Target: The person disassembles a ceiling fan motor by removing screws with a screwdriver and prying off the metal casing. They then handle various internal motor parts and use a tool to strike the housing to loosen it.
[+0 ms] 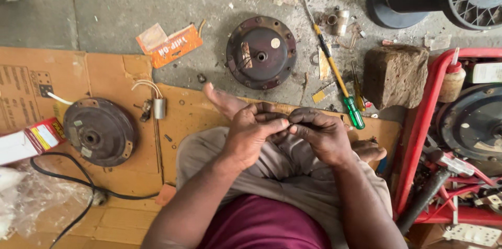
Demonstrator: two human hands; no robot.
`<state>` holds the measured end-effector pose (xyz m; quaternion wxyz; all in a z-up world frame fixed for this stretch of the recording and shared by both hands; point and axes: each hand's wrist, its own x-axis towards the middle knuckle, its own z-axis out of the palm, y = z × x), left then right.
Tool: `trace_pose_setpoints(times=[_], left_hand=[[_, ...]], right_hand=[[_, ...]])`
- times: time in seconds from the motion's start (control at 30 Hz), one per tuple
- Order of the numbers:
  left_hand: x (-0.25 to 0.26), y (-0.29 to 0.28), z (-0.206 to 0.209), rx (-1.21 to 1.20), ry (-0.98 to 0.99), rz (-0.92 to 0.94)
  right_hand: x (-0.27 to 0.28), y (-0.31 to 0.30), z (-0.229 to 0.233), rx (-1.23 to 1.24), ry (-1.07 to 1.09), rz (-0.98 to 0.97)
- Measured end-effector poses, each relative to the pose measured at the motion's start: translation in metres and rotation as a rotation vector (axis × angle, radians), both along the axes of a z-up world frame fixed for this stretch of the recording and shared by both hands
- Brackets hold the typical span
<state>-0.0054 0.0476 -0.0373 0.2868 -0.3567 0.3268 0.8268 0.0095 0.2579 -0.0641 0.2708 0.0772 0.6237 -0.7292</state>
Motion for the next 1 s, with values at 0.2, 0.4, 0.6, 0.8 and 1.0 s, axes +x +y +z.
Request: trace_pose_setpoints(times=[0.2,0.4,0.6,0.8,1.0], left_hand=[[-0.012,0.03,-0.027,-0.428,0.097,-0.044],[-0.067,0.014,-0.055,-1.542,0.391,-0.261],[-0.126,0.019,-0.094,-1.425,-0.036,-0.351],[-0.13,-0.06,-0.103,-0.601,0.081,-0.005],[-0.127,-0.079,-0.102,-0.11,0.084,-0.072]], right_hand=[[-0.017,-0.006,0.005,0.206,-0.151,-0.139],[-0.024,0.015,-0.01,0.034,-0.489,-0.51],[-0.014,0.048,-0.018,-0.181,-0.444,-0.592],[-0.012,0.057,-0.019,-0.309,-0.328,-0.609],[-0.02,0.053,-0.008,-0.202,-0.456,-0.63]])
